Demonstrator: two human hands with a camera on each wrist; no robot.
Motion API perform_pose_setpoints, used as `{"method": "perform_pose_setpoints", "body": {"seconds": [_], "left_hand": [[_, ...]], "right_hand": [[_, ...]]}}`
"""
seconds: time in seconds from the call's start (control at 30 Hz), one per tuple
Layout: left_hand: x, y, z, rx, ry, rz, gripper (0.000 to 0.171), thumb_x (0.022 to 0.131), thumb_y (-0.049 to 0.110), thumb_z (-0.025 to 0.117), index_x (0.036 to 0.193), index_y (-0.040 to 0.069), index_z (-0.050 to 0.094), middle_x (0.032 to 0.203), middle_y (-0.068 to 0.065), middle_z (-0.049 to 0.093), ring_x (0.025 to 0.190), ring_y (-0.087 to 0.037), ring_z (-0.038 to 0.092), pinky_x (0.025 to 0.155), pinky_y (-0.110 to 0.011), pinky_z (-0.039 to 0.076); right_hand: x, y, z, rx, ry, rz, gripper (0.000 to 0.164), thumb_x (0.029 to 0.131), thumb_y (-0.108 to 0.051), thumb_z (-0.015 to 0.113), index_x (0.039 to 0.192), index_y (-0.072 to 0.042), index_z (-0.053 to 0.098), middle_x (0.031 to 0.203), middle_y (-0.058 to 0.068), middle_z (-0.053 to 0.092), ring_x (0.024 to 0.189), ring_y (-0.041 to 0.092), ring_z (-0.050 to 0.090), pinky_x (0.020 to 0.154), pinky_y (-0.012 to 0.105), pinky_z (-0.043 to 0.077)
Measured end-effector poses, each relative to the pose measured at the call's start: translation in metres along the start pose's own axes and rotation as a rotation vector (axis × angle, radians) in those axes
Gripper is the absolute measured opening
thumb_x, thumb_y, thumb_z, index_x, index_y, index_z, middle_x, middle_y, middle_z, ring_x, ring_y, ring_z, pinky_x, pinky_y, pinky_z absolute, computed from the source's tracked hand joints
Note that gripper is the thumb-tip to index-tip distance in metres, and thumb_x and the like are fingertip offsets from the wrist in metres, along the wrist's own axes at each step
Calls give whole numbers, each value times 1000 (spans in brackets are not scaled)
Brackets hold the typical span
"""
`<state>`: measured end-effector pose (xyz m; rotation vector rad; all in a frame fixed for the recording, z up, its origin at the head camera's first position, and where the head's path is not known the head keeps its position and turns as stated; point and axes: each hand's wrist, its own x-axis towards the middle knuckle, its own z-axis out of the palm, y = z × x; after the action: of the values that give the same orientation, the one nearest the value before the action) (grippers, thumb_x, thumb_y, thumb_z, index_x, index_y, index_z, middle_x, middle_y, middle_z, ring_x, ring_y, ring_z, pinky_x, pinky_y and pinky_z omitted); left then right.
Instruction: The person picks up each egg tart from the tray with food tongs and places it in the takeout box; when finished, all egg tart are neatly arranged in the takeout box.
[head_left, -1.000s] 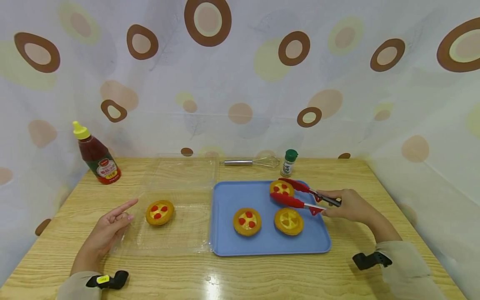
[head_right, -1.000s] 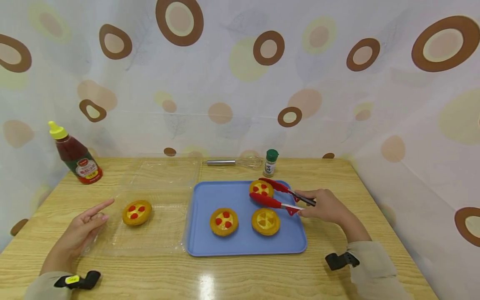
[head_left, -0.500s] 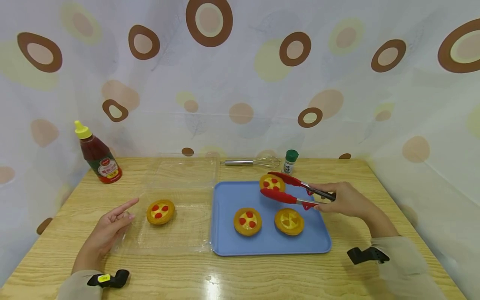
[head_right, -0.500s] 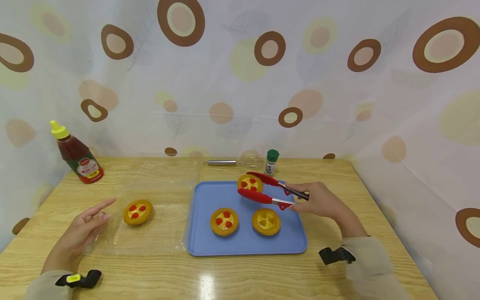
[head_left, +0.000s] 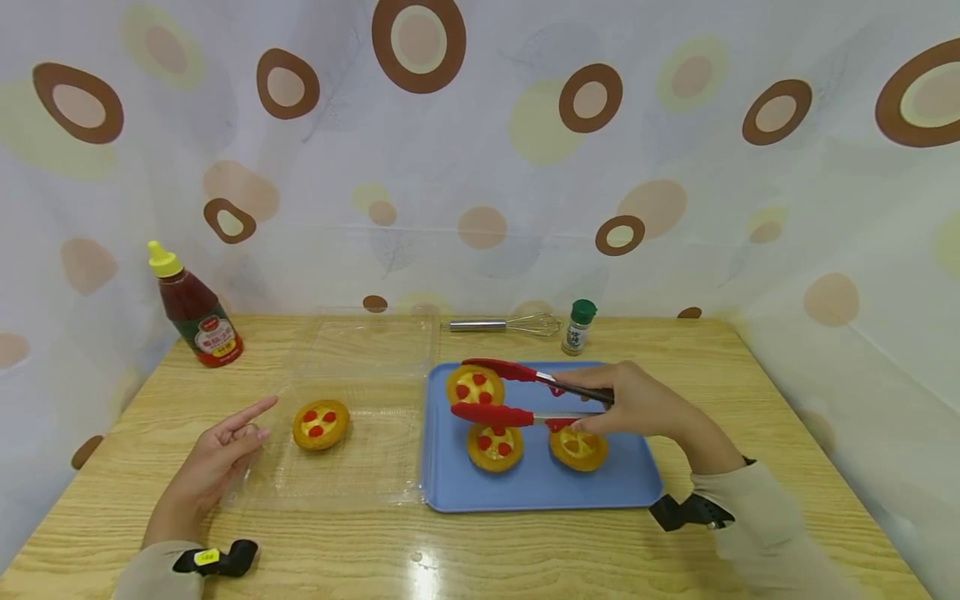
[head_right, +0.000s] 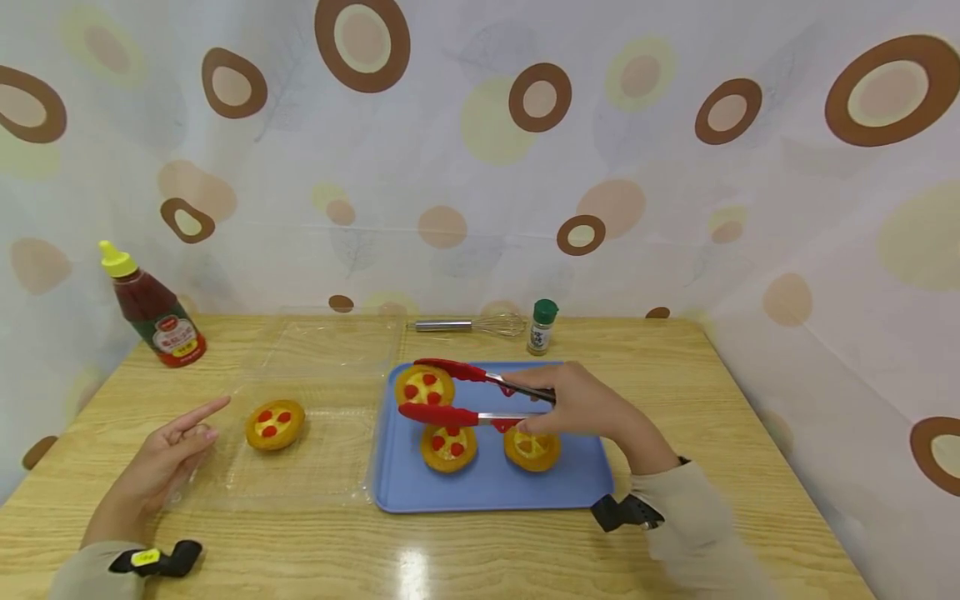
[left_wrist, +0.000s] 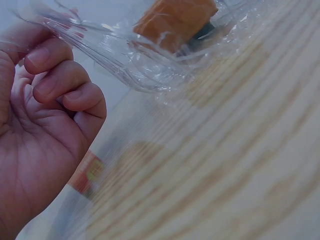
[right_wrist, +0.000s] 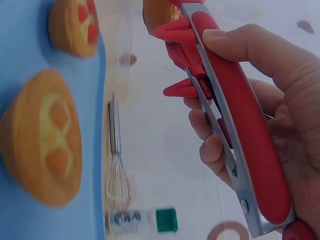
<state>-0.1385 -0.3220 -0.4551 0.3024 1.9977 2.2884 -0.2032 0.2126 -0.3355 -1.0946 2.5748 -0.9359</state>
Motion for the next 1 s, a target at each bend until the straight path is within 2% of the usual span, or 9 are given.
{"method": "perform_pose_setpoints", "body": {"seconds": [0.2, 0.3, 0.4, 0.53, 0.73, 0.8, 0.83, 0.9, 1.0], "left_hand": [[0, 1, 0, -14, -5, 3, 47, 98, -2, 45, 126, 32, 60, 64, -2, 23, 57, -21, 20, 56, -33, 19], [0, 1, 1, -15, -1, -3, 46, 97, -2, 46, 126, 32, 60, 64, -3, 23, 57, -21, 21, 57, -34, 20], [-1, 1, 1, -14, -1, 1, 46, 97, -2, 45, 126, 32, 60, 64, -3, 23, 57, -21, 21, 57, -34, 20], [-1, 0, 1, -15, -5, 15, 47, 98, -3, 44, 127, 31, 59, 65, -3, 23, 57, -21, 21, 57, -34, 20], [2, -3, 4, -12, -15, 14, 46, 98, -3, 43, 128, 29, 58, 65, -2, 25, 57, -21, 22, 56, -34, 20], [2, -3, 4, -12, -7, 13, 46, 98, -3, 44, 128, 29, 58, 65, -2, 25, 56, -21, 21, 56, -34, 20], [2, -3, 4, -12, -3, 13, 46, 98, -3, 44, 127, 29, 59, 65, -2, 25, 56, -21, 21, 56, -34, 20], [1, -2, 3, -11, 5, 13, 46, 97, -3, 44, 127, 30, 59, 65, -2, 25, 57, -21, 21, 56, -34, 20], [0, 0, 2, -14, 10, 6, 46, 97, -3, 45, 126, 30, 60, 65, -2, 24, 58, -21, 21, 57, -34, 19]], "right_hand": [[24, -20, 18, -27, -48, -89, 57, 80, -25, 76, 129, -3, 58, 120, 12, 63, 85, 13, 57, 66, 25, 48], [34, -27, 27, -66, -67, -108, 57, 80, -26, 76, 131, -6, 58, 123, 10, 62, 92, 15, 60, 75, 28, 50], [45, -34, 34, -52, -104, -102, 57, 81, -24, 74, 133, -8, 56, 125, 9, 60, 91, 16, 60, 74, 27, 50], [59, -41, 42, -31, -144, -88, 58, 81, -20, 73, 134, -6, 53, 127, 9, 59, 83, 18, 59, 66, 24, 48], [76, -49, 53, -87, -159, -73, 57, 81, -21, 74, 133, -6, 55, 127, 11, 59, 84, 20, 62, 67, 24, 50], [81, -51, 57, -97, -166, -68, 58, 81, -21, 74, 133, -6, 55, 126, 11, 59, 78, 17, 61, 62, 21, 48], [84, -52, 59, -96, -171, -69, 58, 80, -20, 74, 133, -5, 55, 126, 11, 59, 68, 15, 58, 57, 20, 44], [89, -55, 64, -105, -178, -64, 58, 80, -20, 74, 133, -6, 55, 124, 11, 60, 53, 10, 47, 51, 19, 36], [95, -59, 69, -115, -191, -57, 58, 79, -19, 74, 132, -5, 55, 122, 11, 61, 44, 6, 33, 48, 19, 30]]}}
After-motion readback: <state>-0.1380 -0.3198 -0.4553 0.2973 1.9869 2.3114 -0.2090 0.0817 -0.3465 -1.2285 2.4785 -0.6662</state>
